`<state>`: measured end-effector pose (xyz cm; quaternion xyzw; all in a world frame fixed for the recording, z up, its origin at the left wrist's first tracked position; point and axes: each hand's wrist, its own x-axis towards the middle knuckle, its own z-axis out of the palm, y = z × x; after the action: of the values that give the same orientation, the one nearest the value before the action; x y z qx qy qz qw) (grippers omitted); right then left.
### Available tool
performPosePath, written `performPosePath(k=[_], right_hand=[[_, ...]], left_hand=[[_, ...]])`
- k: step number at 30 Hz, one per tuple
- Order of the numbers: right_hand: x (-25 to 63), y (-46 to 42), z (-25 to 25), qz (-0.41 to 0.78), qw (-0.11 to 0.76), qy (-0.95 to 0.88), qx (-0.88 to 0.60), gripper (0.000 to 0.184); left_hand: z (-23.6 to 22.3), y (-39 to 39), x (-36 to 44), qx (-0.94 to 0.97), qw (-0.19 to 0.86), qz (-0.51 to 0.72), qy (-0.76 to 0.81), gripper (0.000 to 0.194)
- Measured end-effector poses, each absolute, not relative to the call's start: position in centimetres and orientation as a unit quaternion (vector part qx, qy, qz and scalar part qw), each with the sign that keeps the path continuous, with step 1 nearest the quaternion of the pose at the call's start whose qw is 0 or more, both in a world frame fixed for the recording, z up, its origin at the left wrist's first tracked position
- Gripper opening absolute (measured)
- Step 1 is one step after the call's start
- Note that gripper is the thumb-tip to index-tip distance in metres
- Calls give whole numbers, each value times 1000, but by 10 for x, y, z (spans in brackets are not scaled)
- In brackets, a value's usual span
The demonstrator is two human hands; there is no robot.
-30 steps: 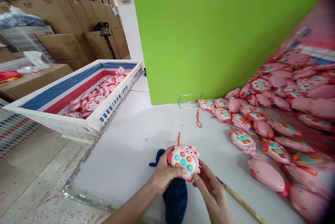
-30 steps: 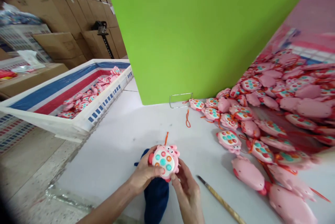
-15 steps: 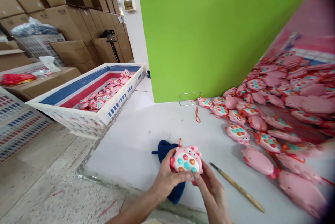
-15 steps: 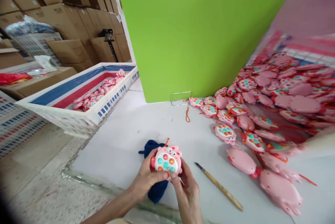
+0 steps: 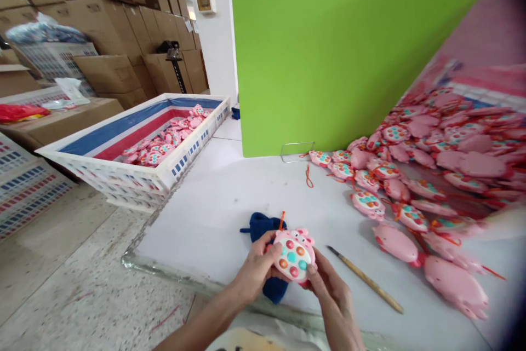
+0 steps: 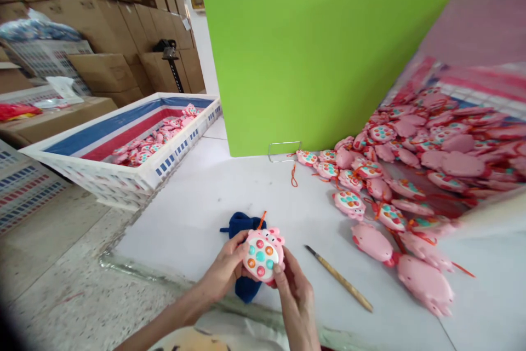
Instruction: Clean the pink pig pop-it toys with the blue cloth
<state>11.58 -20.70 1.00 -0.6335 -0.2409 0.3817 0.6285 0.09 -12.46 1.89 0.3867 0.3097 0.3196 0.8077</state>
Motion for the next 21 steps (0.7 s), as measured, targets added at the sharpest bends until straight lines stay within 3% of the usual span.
performPosePath(k=[5, 12, 21], right_hand=[[126, -188, 13, 408, 618, -260, -619, 49], [133, -164, 10, 427, 581, -245, -648, 54], [144, -159, 0, 442, 540, -238, -676, 54]], left_hand=[[22, -113, 8, 383, 803, 318, 328, 40], [32, -95, 11, 496, 728, 298, 367, 62], [10, -71, 12, 403, 795, 285, 352, 43]])
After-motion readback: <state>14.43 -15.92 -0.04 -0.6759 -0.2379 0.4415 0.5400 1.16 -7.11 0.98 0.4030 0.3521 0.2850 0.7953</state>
